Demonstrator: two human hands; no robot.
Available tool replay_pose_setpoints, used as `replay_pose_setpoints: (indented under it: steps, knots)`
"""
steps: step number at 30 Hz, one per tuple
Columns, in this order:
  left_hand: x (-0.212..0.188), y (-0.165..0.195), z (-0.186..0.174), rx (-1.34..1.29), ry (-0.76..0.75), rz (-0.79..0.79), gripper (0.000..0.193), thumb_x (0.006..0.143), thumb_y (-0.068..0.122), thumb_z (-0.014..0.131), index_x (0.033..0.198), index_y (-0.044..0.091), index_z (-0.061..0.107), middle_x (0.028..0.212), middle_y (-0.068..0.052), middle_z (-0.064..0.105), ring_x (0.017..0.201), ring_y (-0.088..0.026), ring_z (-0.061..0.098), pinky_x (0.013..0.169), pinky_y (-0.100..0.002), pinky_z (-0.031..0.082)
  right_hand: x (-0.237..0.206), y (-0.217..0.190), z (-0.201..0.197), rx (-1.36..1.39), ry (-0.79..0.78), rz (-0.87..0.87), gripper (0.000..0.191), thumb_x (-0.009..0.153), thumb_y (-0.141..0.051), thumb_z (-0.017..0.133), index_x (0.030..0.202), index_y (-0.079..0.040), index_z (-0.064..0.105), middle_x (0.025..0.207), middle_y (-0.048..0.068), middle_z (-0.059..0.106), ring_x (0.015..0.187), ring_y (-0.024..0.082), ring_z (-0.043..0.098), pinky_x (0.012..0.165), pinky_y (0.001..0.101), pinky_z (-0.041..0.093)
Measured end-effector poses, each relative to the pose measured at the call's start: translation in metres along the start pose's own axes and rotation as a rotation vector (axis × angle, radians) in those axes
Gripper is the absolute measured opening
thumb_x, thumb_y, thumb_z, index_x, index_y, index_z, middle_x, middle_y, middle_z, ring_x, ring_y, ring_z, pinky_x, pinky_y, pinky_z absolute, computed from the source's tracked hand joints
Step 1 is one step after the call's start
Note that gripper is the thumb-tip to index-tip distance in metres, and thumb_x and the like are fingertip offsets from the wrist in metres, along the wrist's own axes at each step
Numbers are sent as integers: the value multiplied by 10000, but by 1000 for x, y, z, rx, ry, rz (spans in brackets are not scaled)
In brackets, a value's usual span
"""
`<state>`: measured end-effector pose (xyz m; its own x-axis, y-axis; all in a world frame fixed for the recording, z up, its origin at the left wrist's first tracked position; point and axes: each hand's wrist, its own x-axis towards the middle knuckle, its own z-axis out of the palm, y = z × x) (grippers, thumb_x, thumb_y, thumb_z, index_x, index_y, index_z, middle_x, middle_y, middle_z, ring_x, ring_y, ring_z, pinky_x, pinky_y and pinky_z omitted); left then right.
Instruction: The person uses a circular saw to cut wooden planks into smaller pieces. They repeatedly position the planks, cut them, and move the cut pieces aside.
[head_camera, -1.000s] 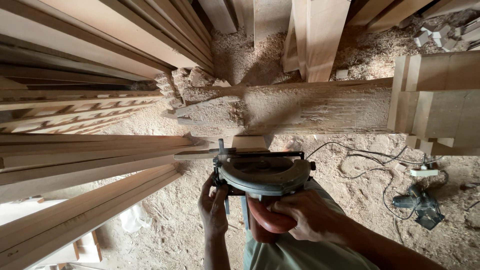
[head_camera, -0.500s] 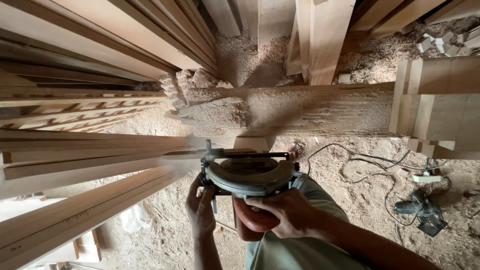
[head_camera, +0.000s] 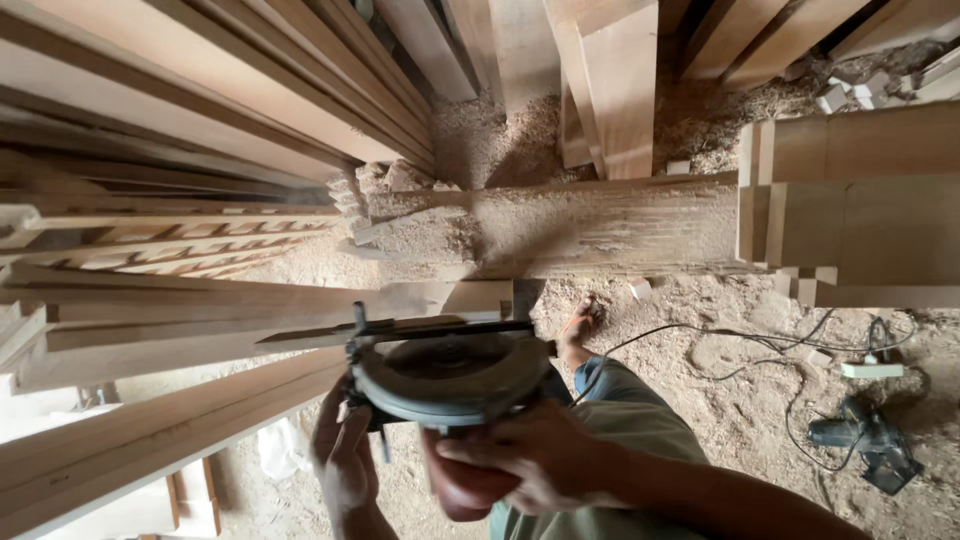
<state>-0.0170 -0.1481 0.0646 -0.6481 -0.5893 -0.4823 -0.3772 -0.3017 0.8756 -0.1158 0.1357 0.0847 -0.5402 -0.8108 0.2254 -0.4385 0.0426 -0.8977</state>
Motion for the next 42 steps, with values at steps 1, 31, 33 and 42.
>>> replay_pose_setpoints:
  steps: [1,31,33,42]
  knots:
    - [-10,1,3,-68,-77,17,542,905,27,542,1441,-52,530,1259,-212,690,1185,-304,671,1035,-423,555,-17,-9,-14,-47,20,-12,970,529,-164,809,1467,-207,561,1263,86,731,1082,311,734,952,554,564]
    - [-102,-146,163,-1265,-508,-246,533,970,491,507,1283,76,622,1195,-160,669,1087,-293,652,908,-481,571,-246,-82,-56,-744,23,644,766,673,-164,758,1411,-315,619,968,58,799,654,292,749,594,436,617]
    - [-129,-145,162,-1201,-335,-268,609,952,498,531,1370,56,544,1253,-177,629,1161,-314,609,974,-503,523,-245,-82,-57,-769,71,567,715,681,-154,758,1369,-293,618,946,60,803,660,297,745,591,441,614]
    - [-170,-100,112,-613,-85,501,967,881,268,727,1597,146,90,1478,-134,440,1353,-301,456,1179,-549,372,-247,-77,-49,-739,5,506,710,739,-148,764,1413,-287,590,936,99,798,674,269,760,598,391,625]
